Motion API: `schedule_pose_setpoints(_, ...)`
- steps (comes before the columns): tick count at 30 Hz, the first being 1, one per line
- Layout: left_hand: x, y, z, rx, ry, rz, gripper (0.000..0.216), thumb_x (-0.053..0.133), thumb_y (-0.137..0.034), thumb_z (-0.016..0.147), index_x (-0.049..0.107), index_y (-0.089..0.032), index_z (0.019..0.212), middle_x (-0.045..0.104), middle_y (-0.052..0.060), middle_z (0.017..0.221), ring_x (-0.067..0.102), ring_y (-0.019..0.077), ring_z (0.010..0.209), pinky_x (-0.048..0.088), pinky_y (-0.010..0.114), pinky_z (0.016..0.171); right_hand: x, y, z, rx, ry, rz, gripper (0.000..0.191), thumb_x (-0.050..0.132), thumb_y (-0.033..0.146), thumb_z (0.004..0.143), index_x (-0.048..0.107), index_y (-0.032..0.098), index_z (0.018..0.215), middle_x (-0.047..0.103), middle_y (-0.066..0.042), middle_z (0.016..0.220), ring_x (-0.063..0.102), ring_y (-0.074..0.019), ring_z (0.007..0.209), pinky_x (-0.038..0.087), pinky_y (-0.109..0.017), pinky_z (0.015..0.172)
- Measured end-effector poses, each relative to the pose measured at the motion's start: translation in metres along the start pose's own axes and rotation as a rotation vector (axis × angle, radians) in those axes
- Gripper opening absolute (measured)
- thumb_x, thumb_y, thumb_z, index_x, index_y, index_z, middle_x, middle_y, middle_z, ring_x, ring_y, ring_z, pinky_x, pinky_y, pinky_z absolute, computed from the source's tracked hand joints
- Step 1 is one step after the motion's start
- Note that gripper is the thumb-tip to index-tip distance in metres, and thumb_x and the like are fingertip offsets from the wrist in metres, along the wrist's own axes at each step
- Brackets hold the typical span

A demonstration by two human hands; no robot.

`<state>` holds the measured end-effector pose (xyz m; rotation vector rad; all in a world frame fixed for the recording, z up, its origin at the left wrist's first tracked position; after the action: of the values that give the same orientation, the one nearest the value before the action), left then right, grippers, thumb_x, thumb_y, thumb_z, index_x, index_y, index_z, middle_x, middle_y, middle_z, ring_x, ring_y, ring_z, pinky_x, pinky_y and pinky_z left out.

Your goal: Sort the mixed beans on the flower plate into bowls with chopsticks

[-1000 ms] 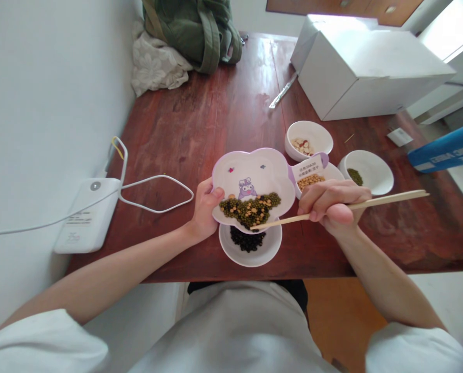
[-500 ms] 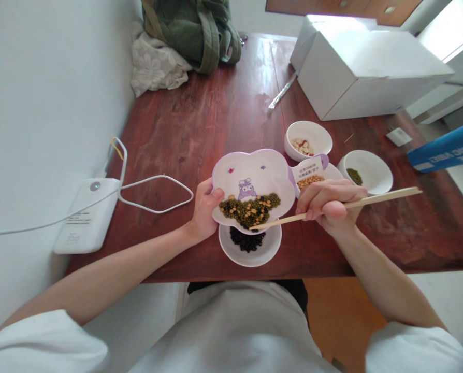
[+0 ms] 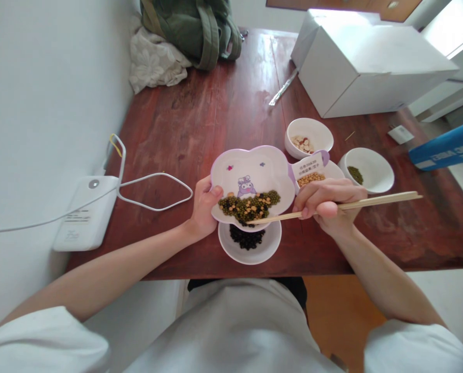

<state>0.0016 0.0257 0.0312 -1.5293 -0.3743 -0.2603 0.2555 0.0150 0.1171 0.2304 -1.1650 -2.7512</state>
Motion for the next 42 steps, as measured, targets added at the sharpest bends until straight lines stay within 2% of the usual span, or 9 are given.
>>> schedule_pose_setpoints(7,-0.002,0.0,0.0,0.013,-0.055,-0.026,0.058,0.106,-0.076,0.076,0.083,-0.023,0.082,0.078,0.003,0.078,0.066,0.0198,0.068,0.061,0.032,0.064,0.0,-0.004,-0.007,0.029,-0.041,-0.007,0.064,0.09,0.064,0.111,0.081,0.023,0.063,0.078,-0.005,0.056,0.073,-0.0182,0.043,0.05,-0.028,0.04)
schedule_pose_setpoints(10,-0.002,-0.001,0.001,0.057,-0.033,-0.025,0.061,0.105,-0.079,0.079,0.08,-0.023,0.078,0.075,0.002,0.073,0.062,0.017,0.065,0.058,0.029,0.061,-0.001,-0.006,-0.011,0.037,-0.036,-0.001,0.063,0.089,0.064,0.112,0.081,0.022,0.065,0.079,-0.004,0.058,0.074,-0.0176,0.045,0.051,-0.027,0.043)
schedule_pose_setpoints(15,-0.002,-0.002,0.002,0.079,-0.039,0.017,0.061,0.102,-0.08,0.08,0.079,-0.024,0.077,0.076,0.002,0.075,0.064,0.0199,0.067,0.061,0.032,0.062,-0.002,-0.008,-0.013,0.051,-0.048,0.031,0.061,0.089,0.063,0.112,0.081,0.023,0.067,0.074,-0.002,0.055,0.077,-0.0187,0.049,0.051,-0.027,0.044)
schedule_pose_setpoints(22,-0.006,0.003,-0.001,0.076,-0.064,0.033,0.054,0.101,-0.075,0.083,0.085,-0.024,0.085,0.081,0.003,0.081,0.067,0.0213,0.072,0.063,0.032,0.066,-0.002,-0.005,-0.012,0.075,-0.063,0.037,0.063,0.087,0.065,0.113,0.081,0.024,0.066,0.074,-0.002,0.055,0.068,-0.0154,0.044,0.044,-0.029,0.041)
schedule_pose_setpoints(27,-0.009,0.003,0.0,0.085,-0.105,0.03,0.052,0.104,-0.071,0.082,0.083,-0.024,0.082,0.08,0.003,0.08,0.068,0.021,0.074,0.062,0.032,0.067,-0.006,-0.006,-0.012,0.082,-0.12,0.056,0.062,0.09,0.065,0.11,0.082,0.023,0.065,0.077,-0.005,0.059,0.064,-0.0162,0.042,0.041,-0.031,0.039)
schedule_pose_setpoints(38,-0.002,-0.002,0.001,0.04,0.03,0.012,0.069,0.102,-0.088,0.079,0.087,-0.022,0.087,0.08,0.003,0.077,0.065,0.0194,0.063,0.059,0.033,0.061,-0.002,-0.003,-0.012,0.068,-0.037,-0.023,0.063,0.088,0.061,0.114,0.08,0.022,0.065,0.077,-0.004,0.057,0.073,-0.0169,0.047,0.051,-0.027,0.046)
schedule_pose_setpoints(42,-0.005,-0.003,-0.001,0.011,-0.005,-0.006,0.068,0.106,-0.086,0.074,0.089,-0.021,0.086,0.082,0.002,0.076,0.066,0.0179,0.064,0.057,0.029,0.061,-0.002,0.0,-0.009,0.043,-0.065,-0.03,0.066,0.085,0.063,0.115,0.078,0.022,0.064,0.076,-0.004,0.056,0.072,-0.0174,0.044,0.051,-0.027,0.043)
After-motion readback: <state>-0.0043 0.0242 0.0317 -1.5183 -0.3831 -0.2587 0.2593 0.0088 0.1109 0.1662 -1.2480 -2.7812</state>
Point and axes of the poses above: each hand's wrist, its own z-axis towards the middle knuckle, its own x-axis out of the palm, y = z × x, the point moved 4 cm from there along z, towards the middle knuckle
